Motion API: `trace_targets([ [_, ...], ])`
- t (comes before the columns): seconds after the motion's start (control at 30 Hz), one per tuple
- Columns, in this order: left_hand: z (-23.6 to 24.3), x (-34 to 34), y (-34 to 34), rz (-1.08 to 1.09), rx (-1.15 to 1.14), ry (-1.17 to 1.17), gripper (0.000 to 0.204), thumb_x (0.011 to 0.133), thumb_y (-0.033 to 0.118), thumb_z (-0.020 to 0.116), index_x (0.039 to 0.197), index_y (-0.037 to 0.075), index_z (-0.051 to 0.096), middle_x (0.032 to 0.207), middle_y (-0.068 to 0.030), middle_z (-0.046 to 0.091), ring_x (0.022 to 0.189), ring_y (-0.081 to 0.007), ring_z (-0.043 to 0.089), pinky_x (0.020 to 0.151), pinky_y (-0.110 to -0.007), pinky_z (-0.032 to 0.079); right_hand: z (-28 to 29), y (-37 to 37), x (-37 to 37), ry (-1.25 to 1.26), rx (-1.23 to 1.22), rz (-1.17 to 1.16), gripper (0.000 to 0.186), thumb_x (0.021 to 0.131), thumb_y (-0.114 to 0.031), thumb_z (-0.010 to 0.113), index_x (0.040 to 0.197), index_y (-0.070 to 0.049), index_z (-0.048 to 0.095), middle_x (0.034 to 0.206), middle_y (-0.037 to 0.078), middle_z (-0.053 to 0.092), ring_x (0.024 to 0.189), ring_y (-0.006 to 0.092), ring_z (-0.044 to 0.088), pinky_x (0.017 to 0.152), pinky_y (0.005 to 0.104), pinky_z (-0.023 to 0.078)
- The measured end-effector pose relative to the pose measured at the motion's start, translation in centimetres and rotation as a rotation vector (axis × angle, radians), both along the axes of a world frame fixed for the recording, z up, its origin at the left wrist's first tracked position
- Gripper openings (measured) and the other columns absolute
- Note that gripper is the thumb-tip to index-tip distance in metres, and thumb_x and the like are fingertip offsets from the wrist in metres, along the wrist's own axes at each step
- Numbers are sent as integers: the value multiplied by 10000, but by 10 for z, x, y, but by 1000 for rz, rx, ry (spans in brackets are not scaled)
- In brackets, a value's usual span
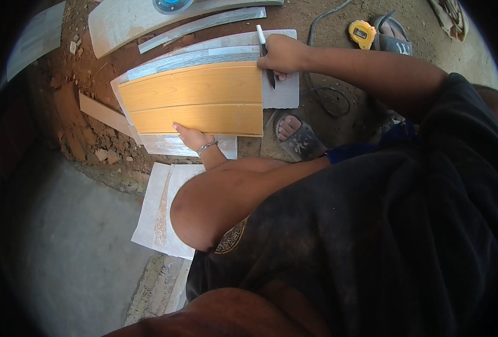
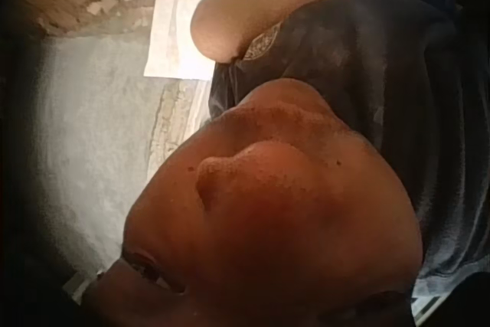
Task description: Measuring and cutting ceramic floor tiles using a tape measure, marker, and hand-held angle grinder.
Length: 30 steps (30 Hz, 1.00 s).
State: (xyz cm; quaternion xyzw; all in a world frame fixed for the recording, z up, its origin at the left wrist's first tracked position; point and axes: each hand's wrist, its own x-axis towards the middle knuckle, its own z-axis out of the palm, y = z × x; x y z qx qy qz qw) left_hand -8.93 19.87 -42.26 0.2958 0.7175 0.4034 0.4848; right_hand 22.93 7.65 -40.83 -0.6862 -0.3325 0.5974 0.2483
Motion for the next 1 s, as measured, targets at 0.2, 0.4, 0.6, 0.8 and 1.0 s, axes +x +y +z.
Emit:
trace_targets([
  [0.2,-2,-4,2,31,-19,18,878,1011,591,527,1544,-30,207,1420,-233,510,1160,-354,626,904,-488,598,1,0,0,27,-16,-26,357,937,-218,631,693,41,666,532,111,640,439,171,634,457,325,524],
  [0.4,2,1,1,49,-16,18,821,1010,583,538,1508,-18,283,1399,-221,524,1149,-345,629,896,-478,602,7,4,3,-18,-15,17,406,905,-229,619,581,15,645,562,118,669,487,180,676,545,333,579],
  [0.6,9,9,-1,77,-8,31,710,1048,531,482,1423,-68,410,1379,-222,545,1171,-345,615,942,-474,579,12,13,6,-128,-38,158,384,910,-222,606,638,39,675,569,126,673,510,220,687,558,359,577],
  [0.8,9,7,0,59,-18,29,702,1039,536,503,1427,-44,429,1381,-208,555,1169,-342,617,937,-464,575,9,11,8,-162,-6,156,368,929,-251,658,698,32,701,562,110,659,504,207,678,548,357,552],
  [1.0,10,8,-2,82,-11,38,701,1035,542,507,1419,-40,439,1370,-200,563,1166,-342,618,932,-468,577,10,13,11,-97,-43,144,363,894,-239,644,649,26,678,566,111,670,513,205,688,571,355,572],
])
